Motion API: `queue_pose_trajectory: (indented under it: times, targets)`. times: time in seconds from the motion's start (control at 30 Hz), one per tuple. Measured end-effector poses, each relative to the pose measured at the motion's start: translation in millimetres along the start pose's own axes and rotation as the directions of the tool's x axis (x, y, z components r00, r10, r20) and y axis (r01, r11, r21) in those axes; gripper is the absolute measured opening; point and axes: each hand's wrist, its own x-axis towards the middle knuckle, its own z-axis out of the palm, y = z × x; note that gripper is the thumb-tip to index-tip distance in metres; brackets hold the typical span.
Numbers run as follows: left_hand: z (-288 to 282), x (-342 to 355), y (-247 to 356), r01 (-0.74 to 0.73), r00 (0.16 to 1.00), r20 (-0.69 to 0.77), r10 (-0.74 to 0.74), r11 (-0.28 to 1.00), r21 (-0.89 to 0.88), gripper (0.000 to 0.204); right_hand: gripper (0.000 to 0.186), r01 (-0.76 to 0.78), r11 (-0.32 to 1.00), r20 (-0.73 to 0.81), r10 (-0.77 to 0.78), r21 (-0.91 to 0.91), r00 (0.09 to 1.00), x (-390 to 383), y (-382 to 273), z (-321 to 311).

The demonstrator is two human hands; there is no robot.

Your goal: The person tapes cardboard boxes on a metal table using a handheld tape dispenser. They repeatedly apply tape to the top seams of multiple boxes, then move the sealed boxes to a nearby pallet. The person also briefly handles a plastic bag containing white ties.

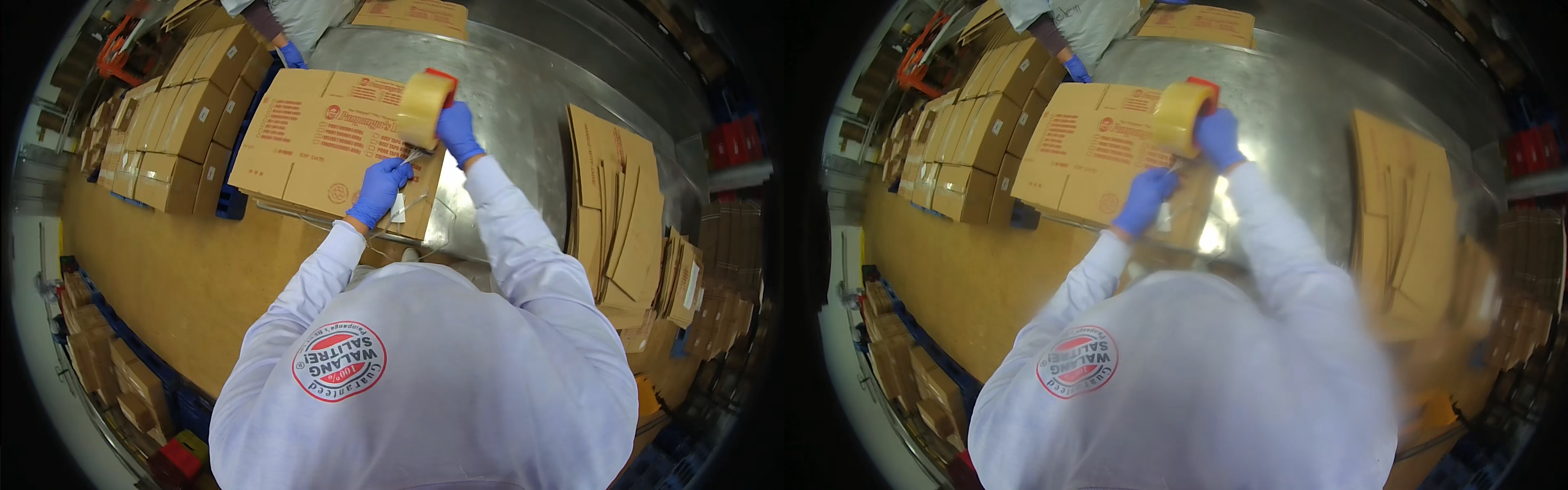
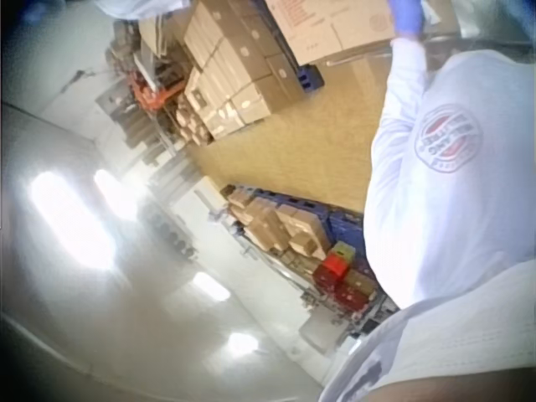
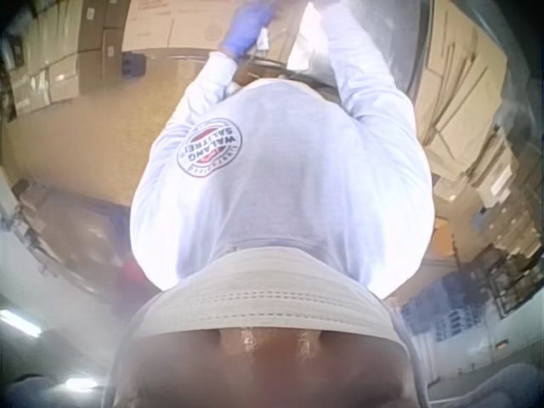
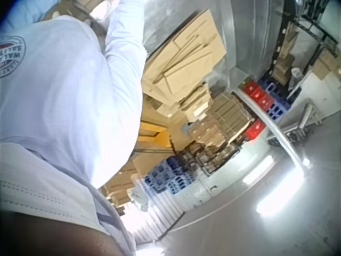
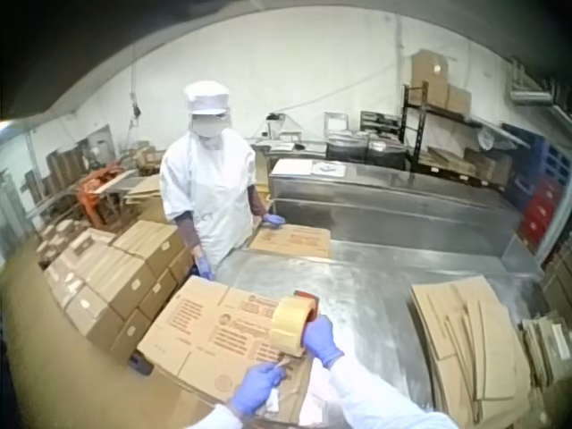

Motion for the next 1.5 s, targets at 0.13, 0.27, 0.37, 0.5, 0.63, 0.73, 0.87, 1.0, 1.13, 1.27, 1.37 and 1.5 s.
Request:
queue_pose_trajectory:
  times: [0.13, 0.27, 0.37, 0.5, 0.63, 0.73, 0.87, 1.0, 1.13, 1.27, 1.37, 1.5]
  targets:
    - [-6, -13, 6, -0.047, 0.998, 0.029, 0.050, 0.995, -0.092, 0.015, 0.039, 0.006, 0.997, 0.052, -0.010, 0.083, 0.999, 4, -20, -60]
    - [-10, -13, 2, -0.105, 0.990, 0.076, 0.118, 0.982, -0.160, 0.016, 0.042, -0.061, 0.980, -0.003, 0.063, 0.191, 0.998, 9, -40, -48]
    - [-8, -20, 21, -0.045, 0.989, 0.139, 0.059, 0.994, -0.101, 0.017, 0.041, -0.073, 0.956, -0.018, 0.082, 0.284, 0.997, 13, -51, -24]
    - [-19, -54, 30, 0.012, 0.975, 0.222, -0.017, 1.000, 0.024, 0.019, 0.040, 0.095, 0.982, 0.126, -0.074, -0.166, 0.989, 18, -72, -23]
    - [-24, -105, 38, -0.024, 0.970, 0.242, -0.023, 0.982, 0.189, 0.017, 0.045, 0.291, 0.865, 0.268, -0.191, -0.408, 0.944, 15, -74, 13]
    - [-30, -148, 54, -0.135, 0.948, 0.317, -0.005, 0.898, 0.418, 0.014, 0.058, 0.335, 0.841, 0.316, -0.209, -0.425, 0.925, 5, -69, 25]
    - [-56, -202, 43, -0.156, 0.975, 0.202, 0.091, 0.929, 0.334, 0.012, 0.060, 0.422, 0.724, -0.157, -0.583, -0.545, 0.797, -28, -63, 30]
    - [-89, -238, 88, -0.212, 0.971, 0.163, 0.175, 0.945, 0.250, 0.009, 0.059, 0.548, 0.802, -0.073, -0.578, -0.237, 0.813, -100, -84, -4]
    - [-123, -282, 116, -0.269, 0.962, 0.088, 0.257, 0.947, 0.176, 0.010, 0.079, 0.446, 0.878, 0.392, -0.477, 0.173, 0.787, -167, -80, -37]
    - [-172, -349, 141, -0.441, 0.897, 0.052, 0.438, 0.885, 0.148, 0.017, 0.113, 0.666, 0.697, 0.546, -0.678, 0.265, 0.491, -252, -142, -31]
    - [-197, -401, 152, -0.607, 0.780, -0.032, 0.625, 0.768, 0.202, 0.020, 0.136, 0.747, 0.609, 0.624, -0.700, 0.267, 0.348, -290, -179, 18]
    - [-222, -450, 158, -0.523, 0.832, -0.145, 0.535, 0.844, 0.117, 0.021, 0.129, 0.707, 0.596, 0.648, -0.718, 0.382, 0.255, -323, -227, 85]
